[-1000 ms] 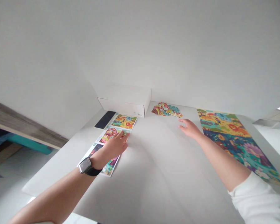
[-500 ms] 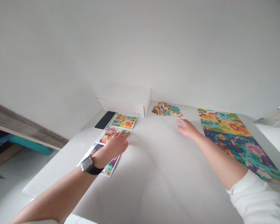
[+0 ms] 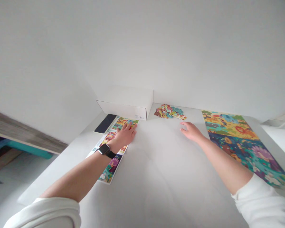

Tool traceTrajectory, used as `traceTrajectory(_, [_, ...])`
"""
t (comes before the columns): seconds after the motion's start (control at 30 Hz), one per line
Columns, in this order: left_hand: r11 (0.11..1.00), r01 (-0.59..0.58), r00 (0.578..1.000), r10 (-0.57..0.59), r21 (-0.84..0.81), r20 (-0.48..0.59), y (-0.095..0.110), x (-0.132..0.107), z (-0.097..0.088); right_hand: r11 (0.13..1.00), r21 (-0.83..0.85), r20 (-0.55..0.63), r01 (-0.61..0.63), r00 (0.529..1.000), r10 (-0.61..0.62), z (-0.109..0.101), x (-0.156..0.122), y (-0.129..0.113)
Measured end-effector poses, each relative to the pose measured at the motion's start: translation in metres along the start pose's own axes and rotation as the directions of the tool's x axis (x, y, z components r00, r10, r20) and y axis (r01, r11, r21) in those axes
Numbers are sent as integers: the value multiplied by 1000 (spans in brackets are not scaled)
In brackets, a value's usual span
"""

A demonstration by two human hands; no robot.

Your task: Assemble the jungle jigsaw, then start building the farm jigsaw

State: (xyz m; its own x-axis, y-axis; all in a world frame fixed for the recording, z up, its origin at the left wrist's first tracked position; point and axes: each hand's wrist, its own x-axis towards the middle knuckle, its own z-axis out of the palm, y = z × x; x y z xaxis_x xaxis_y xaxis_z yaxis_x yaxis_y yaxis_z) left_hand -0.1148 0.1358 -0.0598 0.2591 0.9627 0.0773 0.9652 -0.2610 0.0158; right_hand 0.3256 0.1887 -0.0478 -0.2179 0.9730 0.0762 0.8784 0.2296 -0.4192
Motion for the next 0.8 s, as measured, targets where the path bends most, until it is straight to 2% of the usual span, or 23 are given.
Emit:
traceTrajectory(0.17, [998, 55, 998, -55, 5, 34, 4, 11, -4, 1000, 12, -6, -14, 1000, 14, 6, 8, -9])
traceTrajectory(0.33, [994, 89, 996, -87, 62, -29, 13, 19, -14, 1000, 8, -13, -10, 1000, 10, 7, 14, -22])
traceTrajectory(0.4, [993, 74, 994, -66, 90, -82, 20, 23, -20, 1000, 2, -16, -10, 1000, 10, 5, 16, -23])
traceTrajectory(0.47, [997, 0, 993, 9, 76, -119, 32, 33, -27, 1000, -3, -26, -8, 1000, 8, 1, 19, -21])
traceTrajectory(0.57, [980, -195, 966, 183, -47, -180, 58, 59, -32, 1000, -5, -68, 2, 998, -2, -3, 30, -14])
traceTrajectory(0.63, [947, -286, 938, 246, -145, -245, 80, 85, -32, 1000, -8, -101, -19, 995, 18, -4, 41, -8])
traceTrajectory(0.7, [924, -304, 926, 229, -230, -302, 101, 115, -28, 998, -10, -139, -62, 988, 60, -2, 54, -3])
traceTrajectory(0.8, [908, -201, 947, 84, -368, -311, 126, 164, -18, 994, -1, -217, -106, 971, 104, 5, 77, 3])
